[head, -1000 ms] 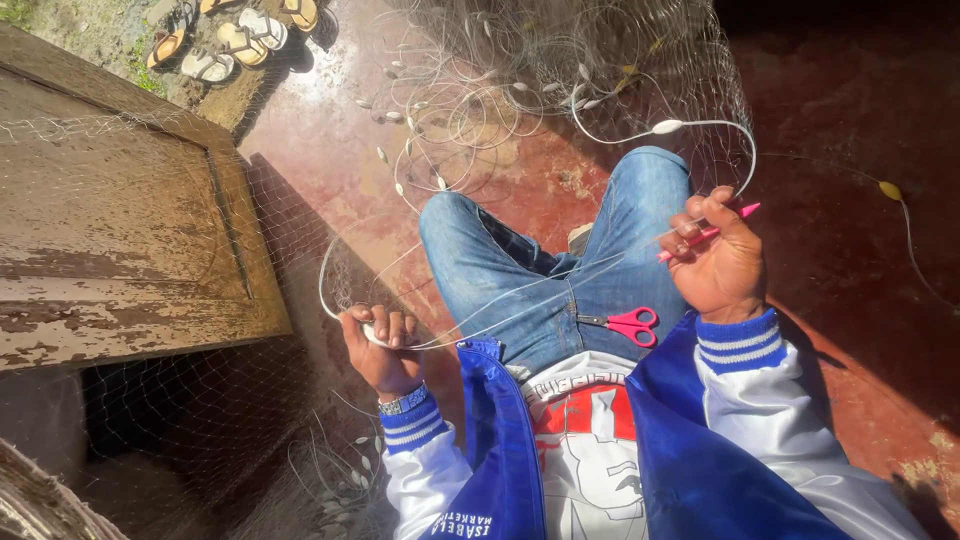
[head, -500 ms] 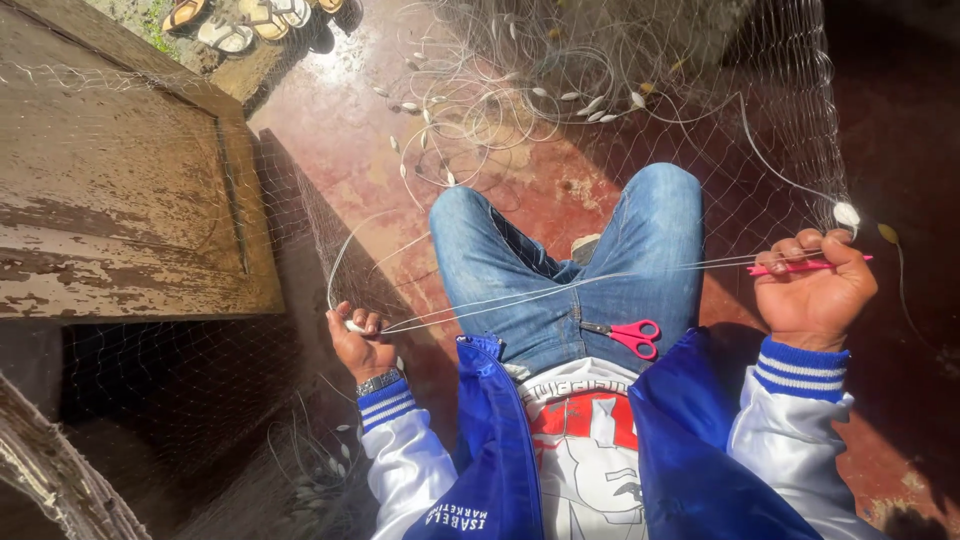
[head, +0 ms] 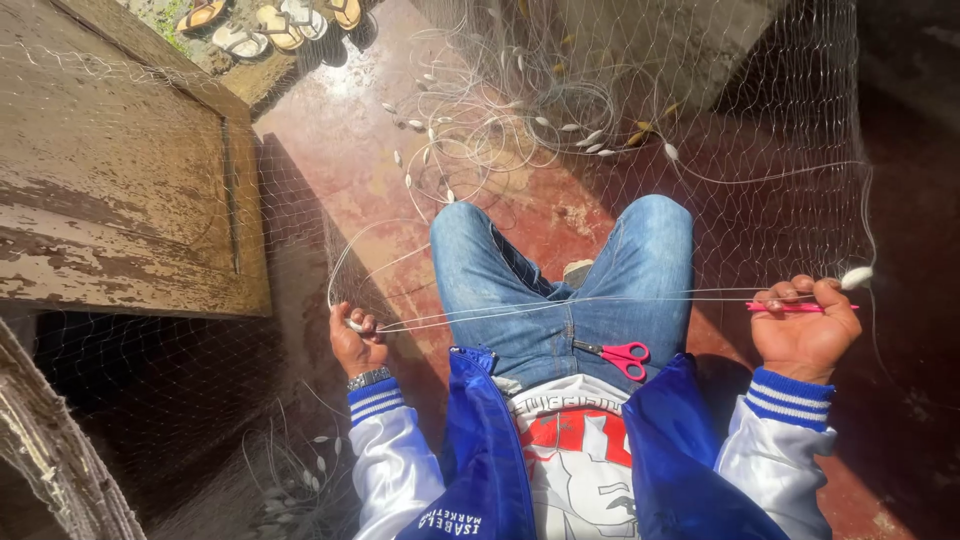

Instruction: The person sits on the floor mending a gill net, threading netting twine onto a pink shuttle and working mesh by hand. They pull the netting line taut, tie and tighten knots, and use small pink scissors to trim the twine as they repair the netting.

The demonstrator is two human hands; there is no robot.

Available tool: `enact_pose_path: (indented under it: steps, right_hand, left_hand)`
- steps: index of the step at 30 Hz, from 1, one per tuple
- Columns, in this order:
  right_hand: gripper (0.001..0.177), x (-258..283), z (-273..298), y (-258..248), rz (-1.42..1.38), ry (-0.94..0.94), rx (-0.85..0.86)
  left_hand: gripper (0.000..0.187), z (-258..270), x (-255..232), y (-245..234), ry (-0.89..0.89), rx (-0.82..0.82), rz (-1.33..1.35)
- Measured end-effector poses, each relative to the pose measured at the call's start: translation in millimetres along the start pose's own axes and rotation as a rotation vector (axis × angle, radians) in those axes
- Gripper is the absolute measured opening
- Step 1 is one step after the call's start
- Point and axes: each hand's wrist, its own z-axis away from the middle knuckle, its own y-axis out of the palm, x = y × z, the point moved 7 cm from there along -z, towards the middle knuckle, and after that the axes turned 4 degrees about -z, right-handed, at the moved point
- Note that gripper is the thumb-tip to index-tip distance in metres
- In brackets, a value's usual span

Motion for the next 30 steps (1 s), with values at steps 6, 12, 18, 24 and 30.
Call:
enact_pose_path:
  steps: [6, 12, 18, 24, 30]
  right_hand:
    - [0.011, -3, -6, -6, -0.004, 0.016, 0.025]
    - [0.017, -6, 6, 5, 0.021, 0.036, -0.044]
    - [0.012, -15, 9, 12, -0.027, 0.136, 0.032]
    - [0.025, -20, 22, 29, 0.004, 0.165, 0.027]
    - [0.023, -18, 18, 25, -0.027, 0.163, 0.064]
  left_hand:
    - [0.015, 0, 0, -4, 0.005, -0.013, 0.004]
    - [0.014, -2, -2, -6, 0.011, -0.019, -0.009]
    - [0.013, 0, -10, -8, 0.031, -0.033, 0.017]
    - [0.009, 10, -19, -5, 0.034, -0.067, 0.033]
    - [0.010, 6, -18, -6, 0.036, -0.049, 0.049]
